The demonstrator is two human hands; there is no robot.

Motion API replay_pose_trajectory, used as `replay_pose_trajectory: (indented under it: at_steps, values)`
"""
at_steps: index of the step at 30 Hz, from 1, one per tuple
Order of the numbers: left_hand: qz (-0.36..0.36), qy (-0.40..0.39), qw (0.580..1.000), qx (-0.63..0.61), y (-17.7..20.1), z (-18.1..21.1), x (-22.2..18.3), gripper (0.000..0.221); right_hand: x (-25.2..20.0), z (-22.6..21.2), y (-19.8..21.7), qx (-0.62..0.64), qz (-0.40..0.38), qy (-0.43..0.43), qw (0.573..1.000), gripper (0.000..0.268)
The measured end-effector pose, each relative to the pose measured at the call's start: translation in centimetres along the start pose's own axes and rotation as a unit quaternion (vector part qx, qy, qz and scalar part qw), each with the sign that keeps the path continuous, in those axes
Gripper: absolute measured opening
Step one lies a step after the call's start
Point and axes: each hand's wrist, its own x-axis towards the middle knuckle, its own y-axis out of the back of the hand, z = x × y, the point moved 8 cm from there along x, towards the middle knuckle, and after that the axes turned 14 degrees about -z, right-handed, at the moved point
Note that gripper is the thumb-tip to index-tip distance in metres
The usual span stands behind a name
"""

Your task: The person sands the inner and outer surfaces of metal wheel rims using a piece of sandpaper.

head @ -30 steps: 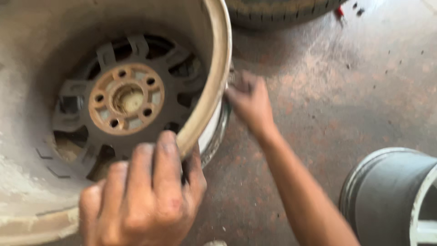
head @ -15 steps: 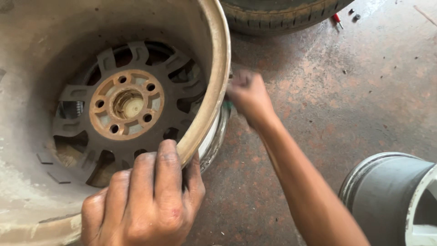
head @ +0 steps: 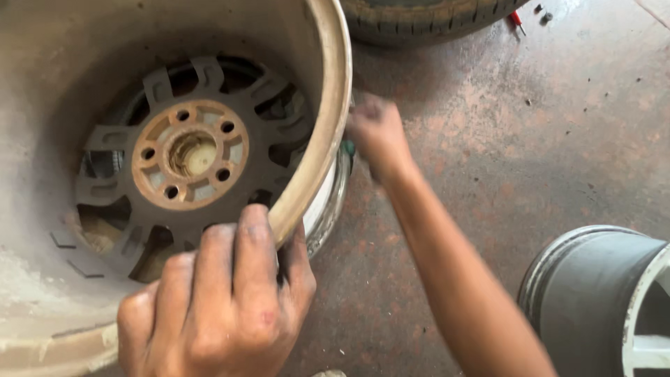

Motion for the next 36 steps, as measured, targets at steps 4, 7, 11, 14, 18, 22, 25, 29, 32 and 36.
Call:
replay_pose_trajectory:
  at_steps: [4, 7, 11, 14, 18, 22, 25, 29, 32, 36]
  values:
    - [0.038, 0.004, 0.999, 0.021, 1.3, 0.2, 0.0, 0.021, -1.3, -1.4, -0.6, 0.007, 0.018, 0.012, 1.000, 0.046]
    - [0.049, 0.003, 0.999, 0.023, 1.9, -0.1, 0.3, 0.020, -12.7, 2.4, -3.5, 0.053, 0.125, 0.016, 0.991, 0.074]
    - [0.102, 0.043, 0.994, -0.012, 1.1, -0.1, -0.8, 0.020, -12.3, 3.9, -4.1, 0.045, 0.164, -0.030, 0.985, 0.055]
    - [0.090, -0.046, 0.995, -0.009, -0.6, -1.0, -1.7, 0.022, -5.1, -0.3, -1.1, 0.007, 0.070, 0.001, 0.998, 0.045]
    - [0.007, -0.073, 0.995, -0.069, -1.6, -7.5, -4.4, 0.041, -13.9, 0.7, -4.3, -0.040, 0.146, 0.037, 0.988, 0.036]
    - [-0.070, -0.039, 0.993, -0.092, -3.1, -11.5, -6.7, 0.044, -16.3, 3.8, -7.5, 0.116, 0.085, -0.042, 0.989, 0.034]
    - [-0.058, -0.007, 0.996, -0.062, -1.8, -10.3, -6.0, 0.045, -13.0, 2.7, -4.0, 0.030, 0.133, 0.019, 0.990, 0.031]
    - [0.030, 0.091, 0.995, -0.018, 1.1, -3.1, -4.4, 0.041, -4.6, 1.2, -0.4, 0.011, 0.017, 0.026, 0.999, 0.028]
    - [0.035, 0.092, 0.995, -0.018, 2.1, -1.6, -1.8, 0.042, -5.9, 1.1, -0.3, -0.033, 0.033, 0.056, 0.997, 0.038]
    - [0.021, 0.076, 0.997, -0.024, 2.0, -1.6, -1.8, 0.040, -14.0, 3.5, -4.4, 0.053, 0.074, 0.047, 0.995, 0.034]
